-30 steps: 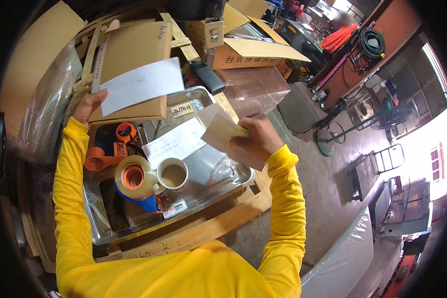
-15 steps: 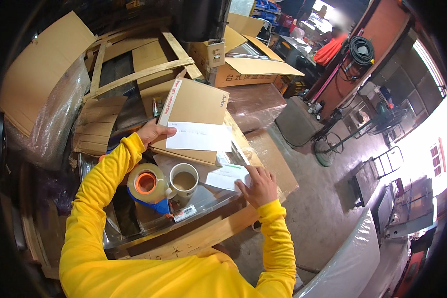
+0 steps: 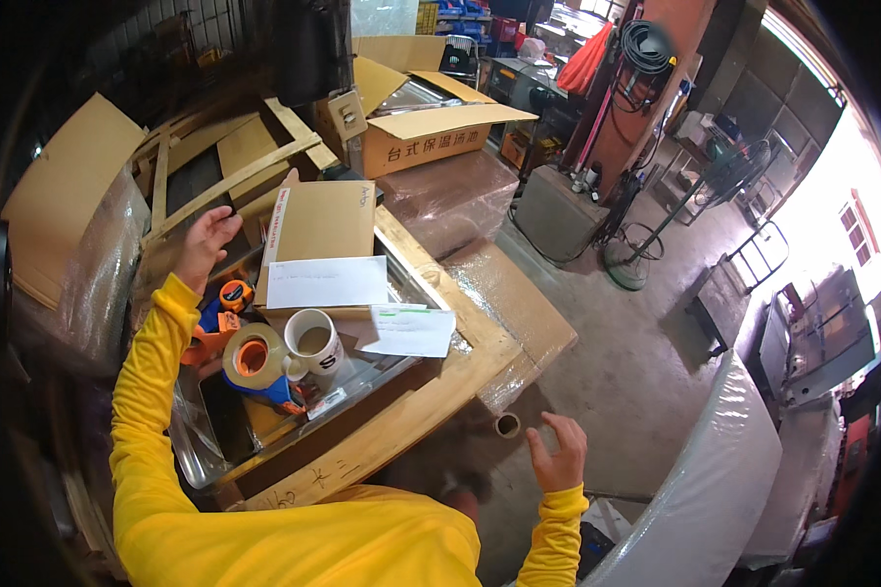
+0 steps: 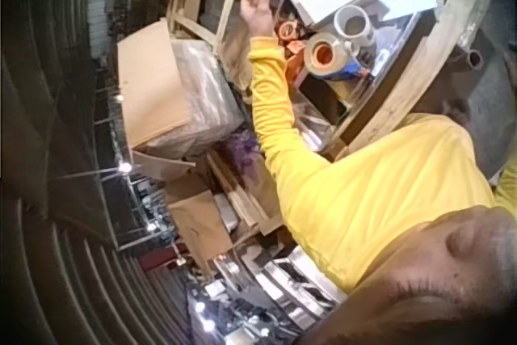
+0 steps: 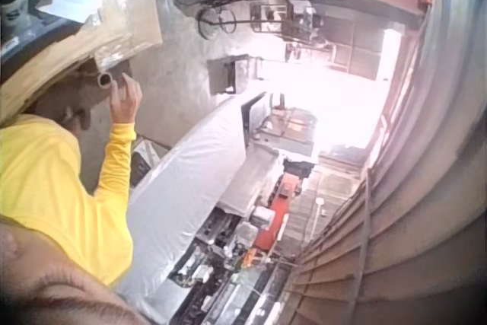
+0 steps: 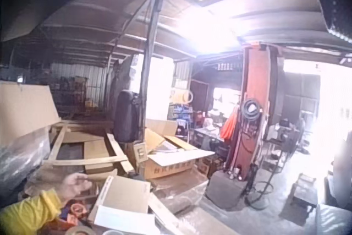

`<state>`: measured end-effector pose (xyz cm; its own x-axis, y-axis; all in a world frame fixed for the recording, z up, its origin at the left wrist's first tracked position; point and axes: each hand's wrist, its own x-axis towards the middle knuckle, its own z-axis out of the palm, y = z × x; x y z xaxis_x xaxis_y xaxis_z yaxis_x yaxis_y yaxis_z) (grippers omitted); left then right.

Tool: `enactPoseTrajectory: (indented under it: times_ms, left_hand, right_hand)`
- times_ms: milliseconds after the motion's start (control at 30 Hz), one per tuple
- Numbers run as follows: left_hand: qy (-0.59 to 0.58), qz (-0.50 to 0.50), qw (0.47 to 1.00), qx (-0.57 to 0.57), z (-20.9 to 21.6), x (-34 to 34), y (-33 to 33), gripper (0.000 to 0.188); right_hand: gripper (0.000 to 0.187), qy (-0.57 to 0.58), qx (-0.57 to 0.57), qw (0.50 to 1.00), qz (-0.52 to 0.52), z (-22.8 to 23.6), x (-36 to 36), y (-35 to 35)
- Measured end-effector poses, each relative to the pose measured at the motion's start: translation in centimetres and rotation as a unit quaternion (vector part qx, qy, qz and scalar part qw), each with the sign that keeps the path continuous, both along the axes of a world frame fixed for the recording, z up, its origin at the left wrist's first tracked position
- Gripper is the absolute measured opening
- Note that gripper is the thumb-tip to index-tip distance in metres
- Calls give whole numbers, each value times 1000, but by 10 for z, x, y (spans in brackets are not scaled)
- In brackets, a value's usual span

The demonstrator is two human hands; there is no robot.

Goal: The person wraps a large rectangular item with bubble wrap and secures it with packing tape. They rotate the item to cover all sides, apply tape along the edges, and write dimensions on the wrapped surface with a marker.

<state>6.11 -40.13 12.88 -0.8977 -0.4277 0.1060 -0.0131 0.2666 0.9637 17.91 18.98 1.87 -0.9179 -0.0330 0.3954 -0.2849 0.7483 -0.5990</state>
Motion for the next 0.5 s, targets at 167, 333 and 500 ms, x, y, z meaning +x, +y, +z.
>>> enactPoseTrajectory:
  times_ms: [167, 333, 500]
  left_hand:
    - [186, -55, 969, -155, 50, 50, 111, 19]
    - [258, -424, 821, -283, 26, 115, 310, 14]
    - [124, -480, 865, -80, -29, 93, 538, 29]
  right_hand:
    - [27, 22, -33, 999, -7, -20, 10, 65]
    - [30, -78, -138, 987, -29, -64, 36, 165]
    - [31, -186, -167, 968, -25, -98, 63, 228]
